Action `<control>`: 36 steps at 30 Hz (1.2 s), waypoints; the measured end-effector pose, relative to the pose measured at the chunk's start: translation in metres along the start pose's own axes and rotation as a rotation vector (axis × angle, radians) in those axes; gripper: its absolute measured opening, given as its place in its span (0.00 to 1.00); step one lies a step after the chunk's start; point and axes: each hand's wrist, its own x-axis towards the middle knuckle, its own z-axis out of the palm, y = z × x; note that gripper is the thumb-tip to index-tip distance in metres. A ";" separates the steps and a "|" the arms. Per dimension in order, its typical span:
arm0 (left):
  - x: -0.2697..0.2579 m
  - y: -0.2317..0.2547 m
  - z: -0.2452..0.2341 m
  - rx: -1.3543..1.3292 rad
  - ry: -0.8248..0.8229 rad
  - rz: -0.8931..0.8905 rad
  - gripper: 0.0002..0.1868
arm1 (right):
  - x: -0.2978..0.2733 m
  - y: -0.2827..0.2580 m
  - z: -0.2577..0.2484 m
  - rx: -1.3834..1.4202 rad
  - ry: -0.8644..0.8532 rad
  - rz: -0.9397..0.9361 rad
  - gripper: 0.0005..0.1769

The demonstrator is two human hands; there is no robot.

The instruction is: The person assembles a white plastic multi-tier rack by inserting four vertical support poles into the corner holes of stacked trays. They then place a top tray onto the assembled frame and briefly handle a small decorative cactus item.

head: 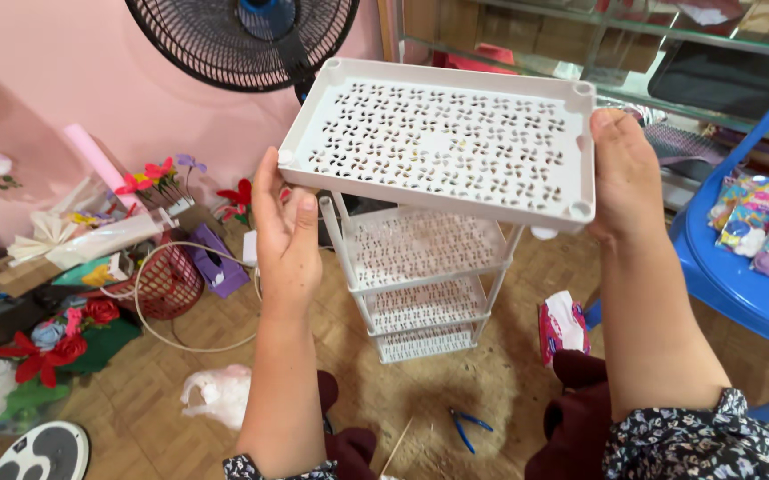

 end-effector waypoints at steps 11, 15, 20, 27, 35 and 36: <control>0.013 -0.027 -0.003 0.080 0.058 -0.040 0.20 | 0.028 0.000 0.024 -0.040 -0.107 0.014 0.34; 0.006 -0.017 -0.007 0.358 0.048 0.050 0.20 | 0.034 0.005 0.021 -0.010 -0.156 0.026 0.35; -0.001 -0.005 -0.007 0.469 0.059 -0.035 0.17 | 0.035 0.011 0.020 0.005 -0.147 0.051 0.35; -0.004 -0.009 -0.007 0.445 0.037 -0.077 0.15 | 0.034 0.022 0.016 0.026 -0.080 0.053 0.33; -0.007 -0.022 -0.015 0.272 0.040 -0.070 0.11 | 0.040 0.035 0.014 0.055 -0.050 0.134 0.32; -0.007 -0.025 -0.015 0.255 0.049 -0.091 0.11 | 0.040 0.037 0.014 0.061 -0.053 0.147 0.32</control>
